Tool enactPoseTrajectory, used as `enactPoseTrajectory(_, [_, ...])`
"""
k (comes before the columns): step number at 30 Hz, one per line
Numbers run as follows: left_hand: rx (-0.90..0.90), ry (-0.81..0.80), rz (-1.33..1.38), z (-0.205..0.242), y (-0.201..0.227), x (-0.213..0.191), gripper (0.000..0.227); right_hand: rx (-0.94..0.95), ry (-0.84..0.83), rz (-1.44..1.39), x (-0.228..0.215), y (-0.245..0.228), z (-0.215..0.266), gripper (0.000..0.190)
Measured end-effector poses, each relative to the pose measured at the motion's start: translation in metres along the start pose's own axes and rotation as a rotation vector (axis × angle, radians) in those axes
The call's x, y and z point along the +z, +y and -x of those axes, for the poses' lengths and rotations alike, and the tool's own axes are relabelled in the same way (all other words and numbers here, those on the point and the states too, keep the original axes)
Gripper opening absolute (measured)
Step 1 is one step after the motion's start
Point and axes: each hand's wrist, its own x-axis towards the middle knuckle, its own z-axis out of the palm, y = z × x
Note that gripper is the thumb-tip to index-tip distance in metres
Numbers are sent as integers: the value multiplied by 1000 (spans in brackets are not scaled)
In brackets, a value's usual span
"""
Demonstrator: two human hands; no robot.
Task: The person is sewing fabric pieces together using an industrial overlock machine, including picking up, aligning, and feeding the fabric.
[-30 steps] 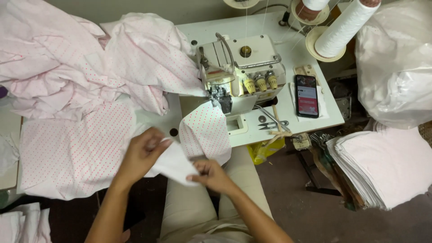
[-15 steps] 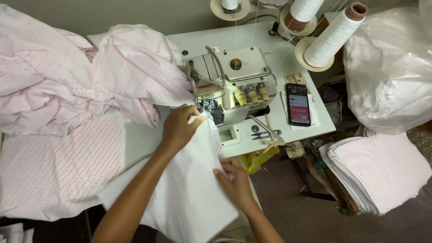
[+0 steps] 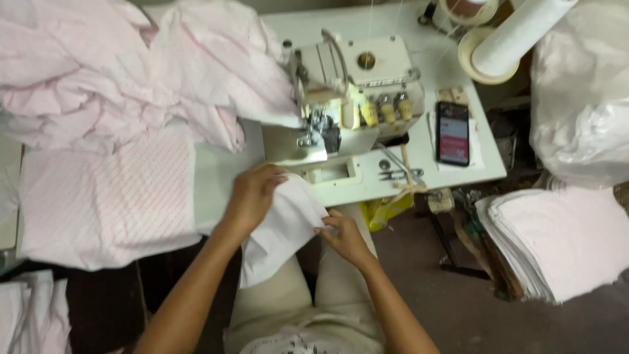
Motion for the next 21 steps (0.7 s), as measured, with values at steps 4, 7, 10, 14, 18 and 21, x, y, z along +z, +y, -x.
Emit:
enactPoseTrajectory(4, [32, 76, -39, 48, 41, -66, 15, -54, -4, -132, -4, -31, 32, 11])
enactPoseTrajectory(7, [59, 193, -30, 71, 127, -117, 16, -99, -29, -145, -35, -99, 43, 14])
enactPoseTrajectory(10, [122, 426, -131, 87, 157, -145, 13, -286, -61, -154, -58, -140, 52, 17])
enactPoseTrajectory(14, [82, 444, -50, 89, 112, -148, 10, -332, -26, -124, -76, -160, 47, 14])
enactPoseTrajectory(18, [-134, 425, 112, 92, 98, -145, 4, -325, 18, -94, -91, -174, 39, 10])
enactPoseTrajectory(21, [-231, 463, 212, 92, 80, -138, 15, -289, 111, -93, -96, -176, 38, 3])
